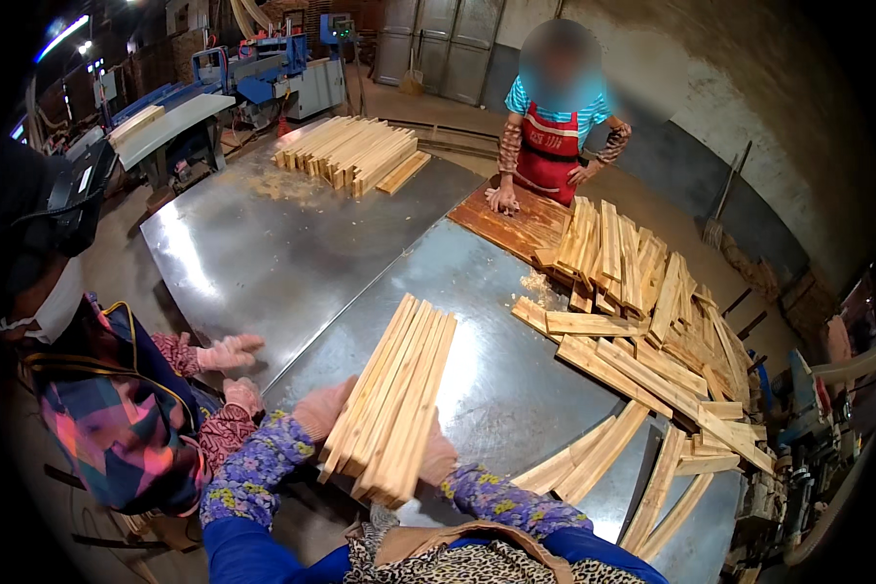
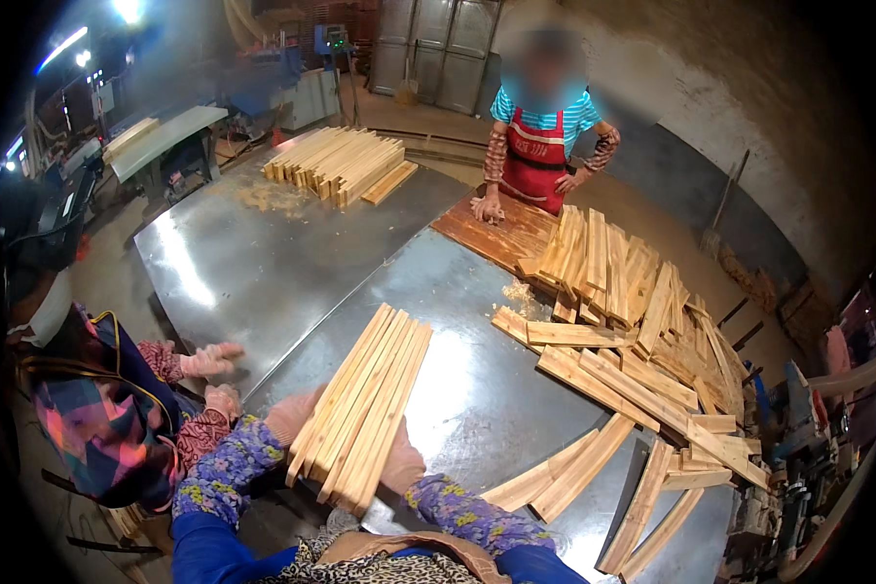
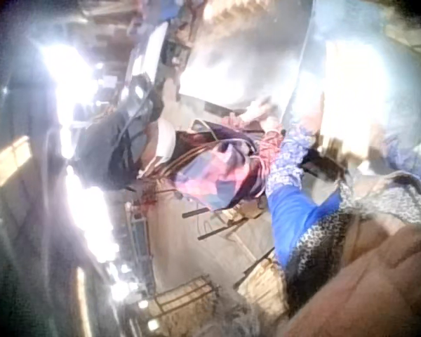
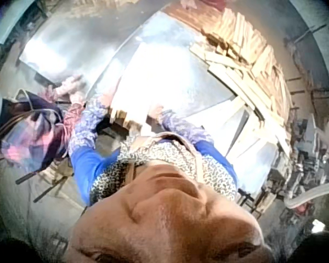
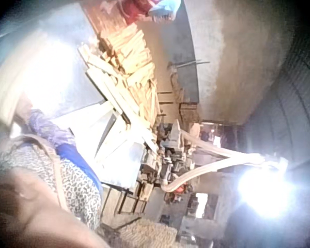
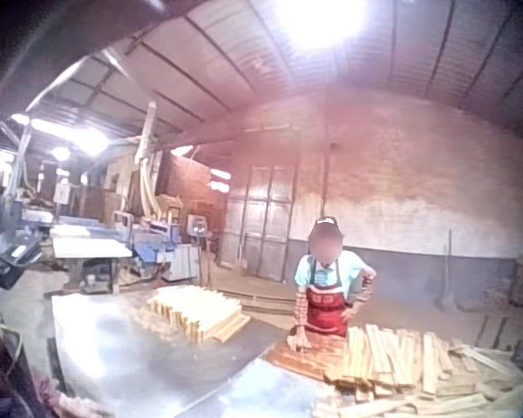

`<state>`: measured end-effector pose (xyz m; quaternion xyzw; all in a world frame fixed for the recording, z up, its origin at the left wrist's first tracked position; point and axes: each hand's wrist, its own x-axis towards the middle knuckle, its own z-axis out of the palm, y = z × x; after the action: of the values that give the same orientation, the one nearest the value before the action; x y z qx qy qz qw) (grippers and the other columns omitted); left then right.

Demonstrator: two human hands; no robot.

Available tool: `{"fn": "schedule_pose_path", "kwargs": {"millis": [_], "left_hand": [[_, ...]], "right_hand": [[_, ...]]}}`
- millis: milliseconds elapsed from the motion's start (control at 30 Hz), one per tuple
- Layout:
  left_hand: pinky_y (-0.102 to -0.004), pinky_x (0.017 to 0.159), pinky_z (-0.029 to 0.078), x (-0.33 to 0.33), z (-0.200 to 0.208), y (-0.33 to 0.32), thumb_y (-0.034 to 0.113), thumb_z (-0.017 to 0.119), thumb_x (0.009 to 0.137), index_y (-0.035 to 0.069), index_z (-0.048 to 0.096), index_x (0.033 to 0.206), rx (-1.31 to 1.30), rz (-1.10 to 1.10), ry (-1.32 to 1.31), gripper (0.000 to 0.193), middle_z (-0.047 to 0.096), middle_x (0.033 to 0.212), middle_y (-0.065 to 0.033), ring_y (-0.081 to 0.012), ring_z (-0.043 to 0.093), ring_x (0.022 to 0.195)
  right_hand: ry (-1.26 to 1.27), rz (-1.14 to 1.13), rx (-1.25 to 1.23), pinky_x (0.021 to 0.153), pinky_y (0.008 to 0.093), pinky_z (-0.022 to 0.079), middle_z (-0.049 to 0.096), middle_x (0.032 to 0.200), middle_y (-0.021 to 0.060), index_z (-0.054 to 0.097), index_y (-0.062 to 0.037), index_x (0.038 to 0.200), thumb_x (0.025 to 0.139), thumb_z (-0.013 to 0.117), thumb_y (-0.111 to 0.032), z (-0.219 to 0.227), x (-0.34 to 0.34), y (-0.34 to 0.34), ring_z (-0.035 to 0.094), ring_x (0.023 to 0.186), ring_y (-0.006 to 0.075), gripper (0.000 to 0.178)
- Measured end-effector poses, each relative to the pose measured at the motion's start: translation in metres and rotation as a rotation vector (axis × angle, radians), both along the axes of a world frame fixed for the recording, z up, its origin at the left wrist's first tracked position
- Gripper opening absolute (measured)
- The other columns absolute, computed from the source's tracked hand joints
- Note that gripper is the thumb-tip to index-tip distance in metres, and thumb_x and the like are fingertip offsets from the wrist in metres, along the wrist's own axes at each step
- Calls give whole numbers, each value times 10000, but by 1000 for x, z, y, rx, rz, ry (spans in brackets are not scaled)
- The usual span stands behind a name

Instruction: The person sorts and stacks wooden planks on a metal table. They pick up planks from a pile, align them, and place them into neat stacks. Other workers are visible in the background performing similar tasks.

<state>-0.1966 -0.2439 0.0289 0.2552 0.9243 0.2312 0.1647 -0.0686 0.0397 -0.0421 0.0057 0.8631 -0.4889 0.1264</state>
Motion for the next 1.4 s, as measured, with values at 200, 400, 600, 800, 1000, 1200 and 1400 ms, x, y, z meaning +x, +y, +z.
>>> {"fn": "schedule_pose_path", "kwargs": {"millis": [200, 400, 600, 800, 1000, 1200, 1400], "left_hand": [[-535, 1036, 578, 31, -58, -39, 436, 635, 1053, 166, 636, 1560, 76, 94, -183, 574, 754, 1336, -262, -491, 729, 1177], [-593, 1047, 527, 62, 7, -4, 639, 661, 1014, 15, 657, 1449, -101, 443, -62, 760, 676, 1413, -329, -516, 667, 1273], [-648, 1310, 281, 83, -47, 6, 733, 768, 878, -33, 562, 1596, -307, 338, 257, 1071, 351, 1729, -400, -572, 352, 1593], [-664, 1323, 244, 82, -42, 3, 623, 831, 860, -65, 532, 1615, -288, 331, 225, 1064, 385, 1683, -398, -588, 356, 1558], [-688, 1077, 429, 41, -17, 87, 427, 885, 829, -60, 589, 1442, -80, 181, 452, 836, 538, 1437, -351, -565, 527, 1300], [-574, 1288, 396, -60, -48, 293, 259, 844, 919, -39, 527, 1610, 164, 41, 219, 817, 497, 1655, -345, -537, 456, 1549], [-542, 1204, 465, -220, -76, 499, 322, 797, 961, 4, 577, 1538, 249, -179, 336, 695, 548, 1581, -291, -487, 551, 1423]], "right_hand": [[-302, 79, -60, 1179, 468, 506, 614, 1575, 293, 170, -72, 1778, 977, 800, -394, -8, 20, -31, 636, 1426, 423, 1068], [-394, 201, 49, 1156, 509, 553, 675, 1534, 276, 258, -86, 1769, 949, 714, -362, 48, -13, -48, 693, 1368, 448, 978], [-287, 161, 290, 1269, 466, 460, 609, 1637, 261, 513, -95, 1694, 984, 607, -407, -19, -76, 94, 594, 1512, 410, 781], [208, -729, 635, 995, 505, 559, 745, 1171, 192, 670, -13, 1383, 1025, 657, -335, 117, -171, 507, 710, 1066, 381, 482], [548, -1366, 707, 989, 498, 570, 760, 1242, 194, 553, 57, 1523, 1047, 727, -349, 248, -62, 706, 719, 1077, 358, 649], [-249, -502, 794, 1185, 443, 521, 663, 1538, 253, 522, -45, 1638, 991, 781, -407, 102, -93, 537, 632, 1409, 407, 786], [-257, -289, 949, 1327, 573, 315, 525, 1697, 243, 398, -133, 1746, 801, 802, -804, 0, -136, 538, 448, 1599, 415, 1228]]}}
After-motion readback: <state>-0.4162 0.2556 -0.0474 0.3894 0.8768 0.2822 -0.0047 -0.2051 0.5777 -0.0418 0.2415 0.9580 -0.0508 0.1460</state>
